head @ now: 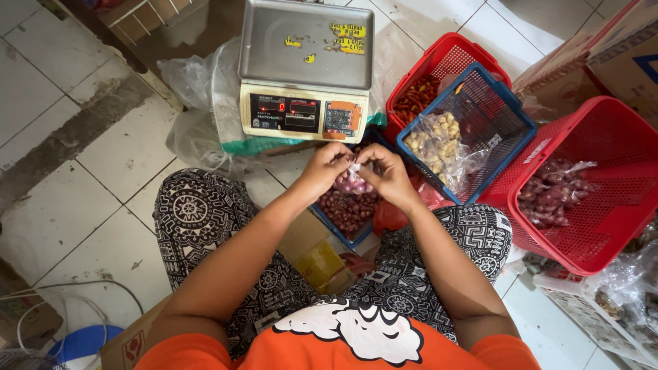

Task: The person weighs items on a digital scale, places them into small plastic bags, and knots the bags closed.

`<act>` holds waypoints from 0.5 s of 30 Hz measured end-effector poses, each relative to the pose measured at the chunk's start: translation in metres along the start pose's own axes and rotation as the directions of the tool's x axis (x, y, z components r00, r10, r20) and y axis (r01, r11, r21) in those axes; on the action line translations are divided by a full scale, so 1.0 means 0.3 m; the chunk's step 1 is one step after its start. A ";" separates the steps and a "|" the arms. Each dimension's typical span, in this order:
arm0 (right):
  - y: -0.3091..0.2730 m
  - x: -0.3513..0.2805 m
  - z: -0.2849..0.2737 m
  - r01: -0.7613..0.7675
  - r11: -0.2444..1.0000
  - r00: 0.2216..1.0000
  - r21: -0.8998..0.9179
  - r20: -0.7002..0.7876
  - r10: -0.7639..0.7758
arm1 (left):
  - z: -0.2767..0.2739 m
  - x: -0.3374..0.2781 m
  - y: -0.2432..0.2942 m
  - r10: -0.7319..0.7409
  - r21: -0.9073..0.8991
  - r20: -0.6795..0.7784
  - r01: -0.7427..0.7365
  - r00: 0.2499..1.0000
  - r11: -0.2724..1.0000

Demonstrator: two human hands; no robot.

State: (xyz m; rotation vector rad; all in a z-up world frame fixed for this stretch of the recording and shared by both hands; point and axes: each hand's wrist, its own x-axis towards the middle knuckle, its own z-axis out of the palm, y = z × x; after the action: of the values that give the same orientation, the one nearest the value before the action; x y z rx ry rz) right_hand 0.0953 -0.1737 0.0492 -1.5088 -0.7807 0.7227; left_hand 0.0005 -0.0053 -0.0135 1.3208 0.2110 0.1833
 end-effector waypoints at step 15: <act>-0.001 0.028 0.055 0.253 0.868 0.941 -0.427 -0.100 -0.324 | 0.050 -0.085 0.204 0.561 0.749 0.087 -0.425 0.823 0.508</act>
State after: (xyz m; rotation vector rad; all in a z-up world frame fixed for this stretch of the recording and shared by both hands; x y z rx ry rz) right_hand 0.0868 -0.1574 0.0482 -1.7479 -1.0459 0.2032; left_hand -0.0210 -0.0112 0.0507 2.1960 0.0250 0.7803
